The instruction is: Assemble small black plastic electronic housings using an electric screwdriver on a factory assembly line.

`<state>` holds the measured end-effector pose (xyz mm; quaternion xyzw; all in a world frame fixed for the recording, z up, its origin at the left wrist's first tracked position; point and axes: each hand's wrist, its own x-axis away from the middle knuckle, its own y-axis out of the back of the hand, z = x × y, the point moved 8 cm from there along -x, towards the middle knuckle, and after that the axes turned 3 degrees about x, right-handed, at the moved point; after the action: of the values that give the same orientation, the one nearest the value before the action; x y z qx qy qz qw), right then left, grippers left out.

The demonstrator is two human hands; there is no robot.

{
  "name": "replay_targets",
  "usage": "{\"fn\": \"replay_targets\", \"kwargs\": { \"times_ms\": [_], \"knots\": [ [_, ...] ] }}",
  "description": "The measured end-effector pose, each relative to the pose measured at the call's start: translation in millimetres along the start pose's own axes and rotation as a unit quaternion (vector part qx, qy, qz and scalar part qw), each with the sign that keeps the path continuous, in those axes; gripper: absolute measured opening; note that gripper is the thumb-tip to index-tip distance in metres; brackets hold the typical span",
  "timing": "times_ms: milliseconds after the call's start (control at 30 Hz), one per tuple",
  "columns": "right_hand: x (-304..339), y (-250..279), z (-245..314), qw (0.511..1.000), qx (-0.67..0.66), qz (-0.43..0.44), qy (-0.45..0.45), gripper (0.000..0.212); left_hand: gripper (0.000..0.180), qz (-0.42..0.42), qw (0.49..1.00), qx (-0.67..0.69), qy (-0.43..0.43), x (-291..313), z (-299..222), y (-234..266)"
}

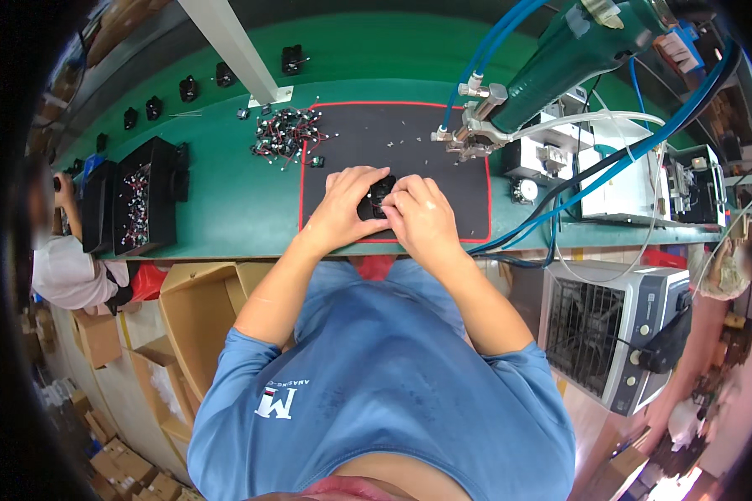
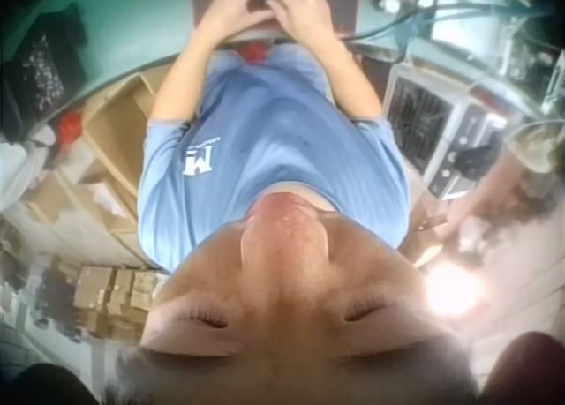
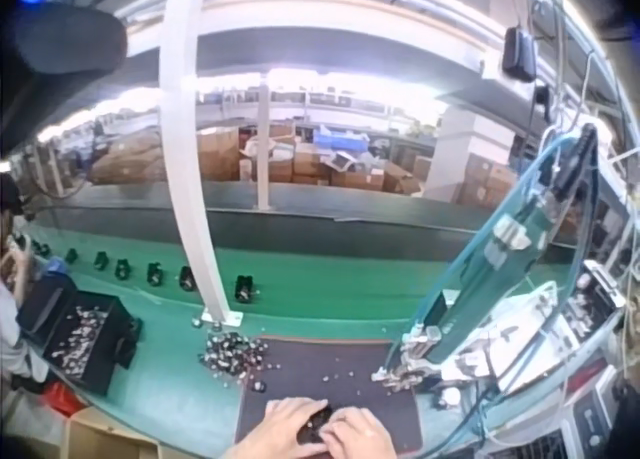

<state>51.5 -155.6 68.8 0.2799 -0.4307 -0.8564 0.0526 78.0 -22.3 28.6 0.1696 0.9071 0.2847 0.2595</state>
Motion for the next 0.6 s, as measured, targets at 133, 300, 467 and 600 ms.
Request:
{"fn": "replay_targets", "kwargs": {
  "times_ms": [133,300,467,600],
  "knots": [
    [-4,-5,-2,0.996,0.013,0.054,-0.076,0.008,0.082,-0.023,1.000,-0.011,-0.012,2,2,0],
    [-4,-8,-1,0.991,0.054,0.073,-0.094,0.007,0.081,-0.019,1.000,-0.005,-0.015,2,-1,0],
    [-2,-11,-1,0.988,0.088,0.077,-0.105,0.007,0.081,-0.033,0.999,-0.018,-0.026,2,-3,1],
    [-4,-16,1,0.986,0.108,0.091,-0.092,0.008,0.081,-0.030,0.999,-0.021,-0.032,3,-5,1]
  ]
}}
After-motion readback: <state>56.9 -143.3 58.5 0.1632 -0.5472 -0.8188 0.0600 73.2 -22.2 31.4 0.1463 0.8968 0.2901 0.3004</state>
